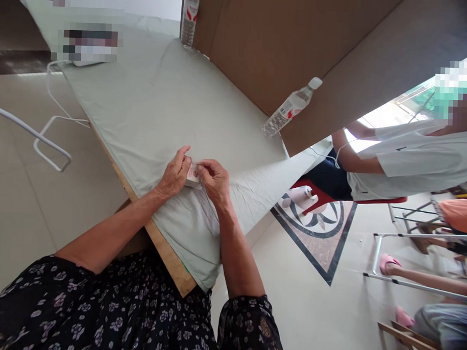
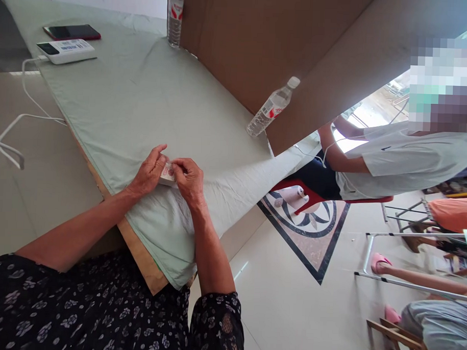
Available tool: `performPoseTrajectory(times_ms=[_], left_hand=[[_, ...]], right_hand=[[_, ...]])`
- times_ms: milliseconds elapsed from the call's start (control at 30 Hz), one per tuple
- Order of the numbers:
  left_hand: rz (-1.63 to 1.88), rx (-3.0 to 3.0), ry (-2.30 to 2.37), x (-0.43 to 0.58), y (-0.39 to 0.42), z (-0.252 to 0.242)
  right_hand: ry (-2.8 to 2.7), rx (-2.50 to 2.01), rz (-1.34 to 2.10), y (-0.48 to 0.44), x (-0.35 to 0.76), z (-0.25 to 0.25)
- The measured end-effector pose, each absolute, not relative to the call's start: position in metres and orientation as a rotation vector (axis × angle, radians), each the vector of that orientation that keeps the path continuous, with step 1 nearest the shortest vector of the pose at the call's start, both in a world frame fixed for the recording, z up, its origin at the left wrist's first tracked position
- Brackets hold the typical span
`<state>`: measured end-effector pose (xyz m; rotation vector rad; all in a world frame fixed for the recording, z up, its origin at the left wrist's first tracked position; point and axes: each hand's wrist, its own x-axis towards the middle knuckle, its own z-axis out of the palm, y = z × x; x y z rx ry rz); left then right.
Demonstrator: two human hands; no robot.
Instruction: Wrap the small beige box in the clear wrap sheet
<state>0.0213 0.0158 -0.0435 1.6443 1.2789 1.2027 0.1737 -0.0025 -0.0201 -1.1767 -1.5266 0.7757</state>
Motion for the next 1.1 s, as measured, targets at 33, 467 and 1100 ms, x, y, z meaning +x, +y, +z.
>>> performPoseTrajectory(times_ms=[33,467,1100], left_hand=[[1.2,1.63,1.277,0.021,0.016,-0.043],[1.136,1.549,1.337,0.012,0.018,-0.031],[1.361,1.394,1.294,0.013,0.023,-0.038]], right_hand=[[-1.555,-1.154,0.77,-0.005,0.175,-0.02],[-1.618,-1.199,0.678,-0.036,0.203,-0.012],[-1.729,-1.377,0.806,-0.022,0.205,-0.032]])
